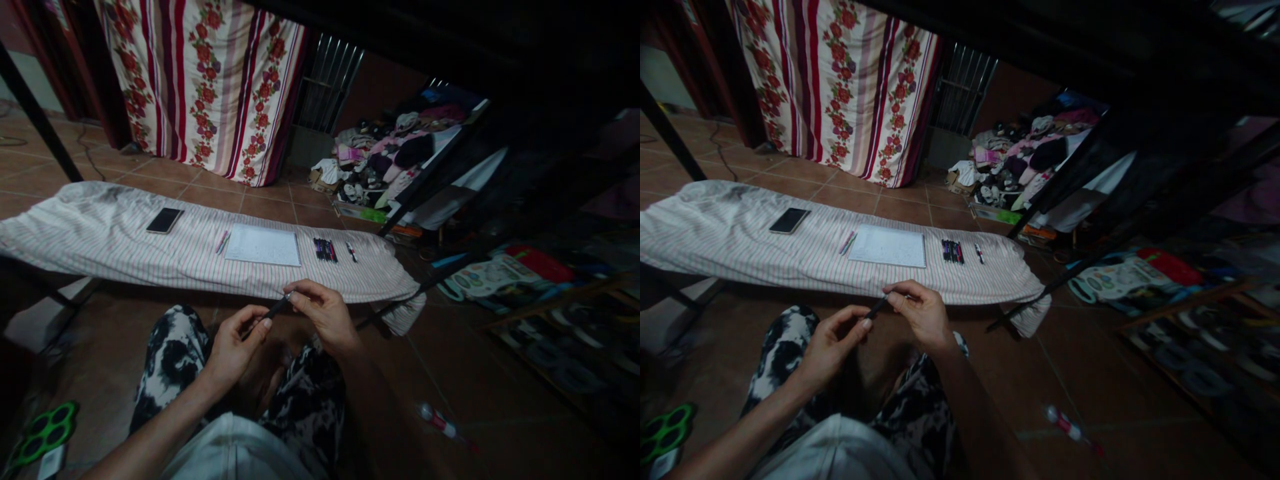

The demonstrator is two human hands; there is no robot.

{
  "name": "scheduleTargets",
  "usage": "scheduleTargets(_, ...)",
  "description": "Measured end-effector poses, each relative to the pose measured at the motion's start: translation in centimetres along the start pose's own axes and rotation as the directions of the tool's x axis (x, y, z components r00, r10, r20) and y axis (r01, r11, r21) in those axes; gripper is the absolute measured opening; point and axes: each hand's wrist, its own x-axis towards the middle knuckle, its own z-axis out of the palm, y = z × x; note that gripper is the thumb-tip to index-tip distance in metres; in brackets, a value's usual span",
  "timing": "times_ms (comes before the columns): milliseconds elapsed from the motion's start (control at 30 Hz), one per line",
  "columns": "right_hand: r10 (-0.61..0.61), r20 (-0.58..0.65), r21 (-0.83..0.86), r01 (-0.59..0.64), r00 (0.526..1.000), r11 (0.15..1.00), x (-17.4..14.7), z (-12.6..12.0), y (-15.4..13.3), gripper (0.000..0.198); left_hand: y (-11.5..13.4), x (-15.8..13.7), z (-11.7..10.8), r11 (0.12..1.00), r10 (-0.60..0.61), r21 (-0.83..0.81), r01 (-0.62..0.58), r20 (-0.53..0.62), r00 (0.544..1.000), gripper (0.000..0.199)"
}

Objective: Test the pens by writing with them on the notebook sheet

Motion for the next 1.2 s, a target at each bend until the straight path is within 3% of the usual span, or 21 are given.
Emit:
scheduleTargets(400,0.004,0.023,0.026,-0.005,1.000,1.000,-0.36,0.17,0.42,0.019,-0.54,-0.24,-0.17,0.999,-0.016,-0.042,0.017,0.021,1.000,0.020)
scheduleTargets(700,0.039,-0.025,0.020,-0.038,0.999,0.999,-0.37,0.39,0.36,0.021,-0.58,-0.31,-0.02,0.999,-0.016,-0.043,0.016,-0.002,1.000,0.019)
scheduleTargets(1033,-0.078,0.026,-0.059,0.079,0.997,0.995,-0.32,0.21,0.01,0.012,-0.35,-0.26,-0.09,0.997,-0.038,-0.063,0.039,0.022,0.999,0.022)
scheduleTargets(1200,0.001,0.002,-0.011,-0.001,1.000,1.000,-0.32,0.36,0.05,0.014,-0.04,-0.31,-0.08,1.000,-0.017,-0.018,0.017,0.002,1.000,0.020)
